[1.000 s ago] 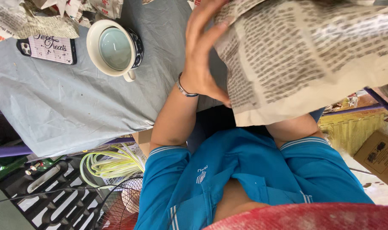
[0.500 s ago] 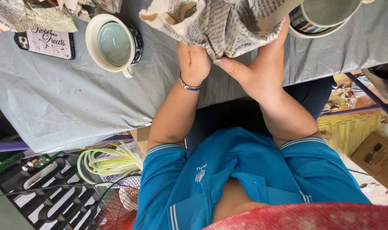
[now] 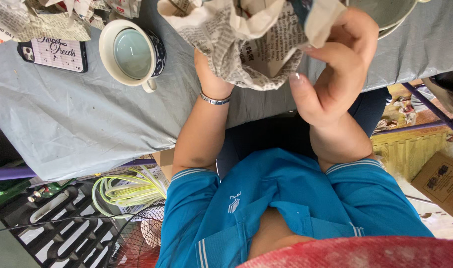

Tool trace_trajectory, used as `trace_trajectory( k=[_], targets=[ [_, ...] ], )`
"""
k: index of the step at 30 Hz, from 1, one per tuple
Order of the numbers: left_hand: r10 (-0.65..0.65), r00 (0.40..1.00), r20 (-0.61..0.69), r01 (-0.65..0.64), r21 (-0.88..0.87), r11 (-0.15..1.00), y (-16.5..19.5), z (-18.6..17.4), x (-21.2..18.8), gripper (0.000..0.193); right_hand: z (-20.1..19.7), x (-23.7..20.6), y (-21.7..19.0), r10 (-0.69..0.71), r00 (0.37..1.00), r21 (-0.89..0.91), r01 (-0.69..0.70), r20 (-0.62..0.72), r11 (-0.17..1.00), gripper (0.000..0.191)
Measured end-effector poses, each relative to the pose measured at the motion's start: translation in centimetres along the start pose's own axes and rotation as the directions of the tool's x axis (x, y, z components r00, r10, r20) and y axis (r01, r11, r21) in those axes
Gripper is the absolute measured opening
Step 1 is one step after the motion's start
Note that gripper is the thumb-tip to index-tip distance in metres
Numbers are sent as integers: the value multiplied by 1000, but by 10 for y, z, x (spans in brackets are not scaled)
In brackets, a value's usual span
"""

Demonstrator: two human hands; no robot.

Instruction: The person sits at a table and wraps ceramic cups, mugs and bowls in sheets of newspaper, crumpling and folding the paper around each piece and setting wrapped pieces aside. They handle the pottery one piece at a time, pressing the paper around each item by hand.

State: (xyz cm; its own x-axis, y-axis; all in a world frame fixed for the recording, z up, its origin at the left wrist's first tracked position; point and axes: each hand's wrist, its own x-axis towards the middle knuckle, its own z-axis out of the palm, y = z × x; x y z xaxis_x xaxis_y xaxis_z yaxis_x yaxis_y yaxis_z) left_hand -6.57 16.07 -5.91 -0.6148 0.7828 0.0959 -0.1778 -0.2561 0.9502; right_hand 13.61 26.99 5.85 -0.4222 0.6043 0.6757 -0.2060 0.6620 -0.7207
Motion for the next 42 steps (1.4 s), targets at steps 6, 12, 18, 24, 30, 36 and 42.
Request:
trace_trajectory(
  k=[6,12,18,24,30,36,42],
  targets=[
    [-141,978,157,209,-625,752,8,5,11,46,-28,23,-28,-24,988,-283,66,151,957,42],
    [-277,936,219,351,-660,665,3,18,10,44,-29,38,-29,-283,945,-389,326,165,862,15],
    [-217,945,244,326,-678,659,-6,11,23,42,-27,7,17,-149,918,-166,92,-368,982,15],
    [-198,920,337,391,-788,475,-6,14,24,43,-27,6,28,0,910,-189,-86,-414,978,24],
    [-191,976,102,202,-748,633,2,14,21,41,-29,35,-28,-415,908,-496,384,52,779,32],
    [-137,988,72,151,-637,756,5,11,15,43,-8,21,-47,267,938,-397,-164,221,903,61],
    [-152,983,102,181,-664,725,4,19,25,52,7,4,-25,353,935,-264,-335,21,904,41]
  ],
)
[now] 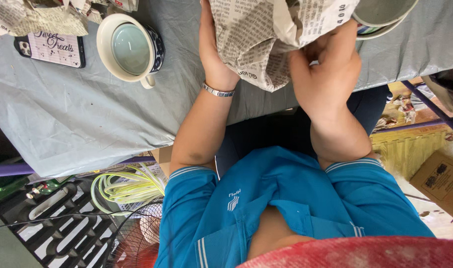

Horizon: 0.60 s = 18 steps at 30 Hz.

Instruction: The person sits at a table and wraps ceramic cups, mugs and bowls in sheets of newspaper, crumpling and folding the paper around each piece and setting wrapped pieces aside. They handle the pottery one piece at a time, pressing the paper around each item by hand.

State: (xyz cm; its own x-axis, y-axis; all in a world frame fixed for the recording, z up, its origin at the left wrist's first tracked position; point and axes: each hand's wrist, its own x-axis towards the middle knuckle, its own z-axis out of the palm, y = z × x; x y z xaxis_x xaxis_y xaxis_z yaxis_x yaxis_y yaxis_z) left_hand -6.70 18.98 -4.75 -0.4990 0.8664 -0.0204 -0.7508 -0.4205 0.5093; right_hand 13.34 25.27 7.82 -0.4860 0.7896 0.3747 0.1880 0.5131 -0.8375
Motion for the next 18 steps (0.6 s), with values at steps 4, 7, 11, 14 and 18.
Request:
trace_trajectory(
  k=[4,7,11,14,18],
  targets=[
    [-20,973,230,33,-53,998,6,18,-3,65,8,-2,16,-15,983,38,22,-180,999,34],
    [-18,950,311,-41,182,982,9,23,-6,62,9,-5,26,-56,971,77,75,-232,994,31],
    [-59,994,89,46,141,989,2,13,-6,50,5,-5,29,-53,985,252,94,-166,963,29],
    [-93,984,153,99,-29,995,7,-3,3,50,4,2,29,60,996,536,-14,-68,844,28],
    [-68,996,52,79,-270,960,3,-10,2,43,11,9,26,206,978,604,-143,-36,784,37]
  ],
)
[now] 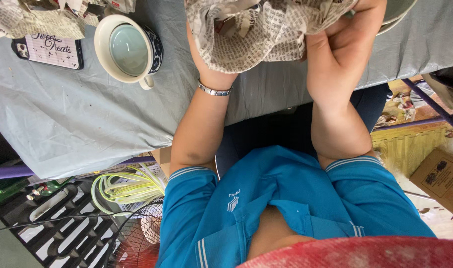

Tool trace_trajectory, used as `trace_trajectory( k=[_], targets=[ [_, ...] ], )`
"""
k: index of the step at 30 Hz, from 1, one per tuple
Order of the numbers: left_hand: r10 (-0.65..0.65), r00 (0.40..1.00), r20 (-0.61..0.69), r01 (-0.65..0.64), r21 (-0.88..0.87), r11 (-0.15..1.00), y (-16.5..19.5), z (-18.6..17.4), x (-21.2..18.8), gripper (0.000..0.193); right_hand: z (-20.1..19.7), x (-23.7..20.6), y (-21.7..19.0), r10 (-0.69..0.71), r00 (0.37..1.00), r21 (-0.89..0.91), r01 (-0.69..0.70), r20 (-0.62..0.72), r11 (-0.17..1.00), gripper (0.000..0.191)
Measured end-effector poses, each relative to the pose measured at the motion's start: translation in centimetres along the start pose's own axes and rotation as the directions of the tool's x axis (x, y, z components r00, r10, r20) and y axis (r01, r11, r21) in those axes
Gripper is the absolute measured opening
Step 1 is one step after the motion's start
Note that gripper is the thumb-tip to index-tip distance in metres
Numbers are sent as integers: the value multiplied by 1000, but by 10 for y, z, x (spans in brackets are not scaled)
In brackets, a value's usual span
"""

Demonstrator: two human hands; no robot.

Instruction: The person sits at a table and wraps ceramic cups, mugs and bowls in sheets of newspaper, crumpling and folding the paper around each piece and setting wrapped pieces aside. They handle the pottery one piece at a time, pressing the paper around each item by hand.

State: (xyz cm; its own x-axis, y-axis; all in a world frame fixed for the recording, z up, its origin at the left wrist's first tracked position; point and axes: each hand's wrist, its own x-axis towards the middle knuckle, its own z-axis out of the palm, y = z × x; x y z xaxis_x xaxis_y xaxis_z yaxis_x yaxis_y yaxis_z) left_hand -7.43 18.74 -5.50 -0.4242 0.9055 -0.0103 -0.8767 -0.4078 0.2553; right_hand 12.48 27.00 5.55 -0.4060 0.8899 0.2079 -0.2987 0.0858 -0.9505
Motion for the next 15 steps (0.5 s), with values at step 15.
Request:
trace_trajectory(
  k=[15],
  targets=[
    [94,996,7,-93,213,973,6,31,-8,40,1,-3,-60,-357,864,-662,502,355,557,34]
  ],
)
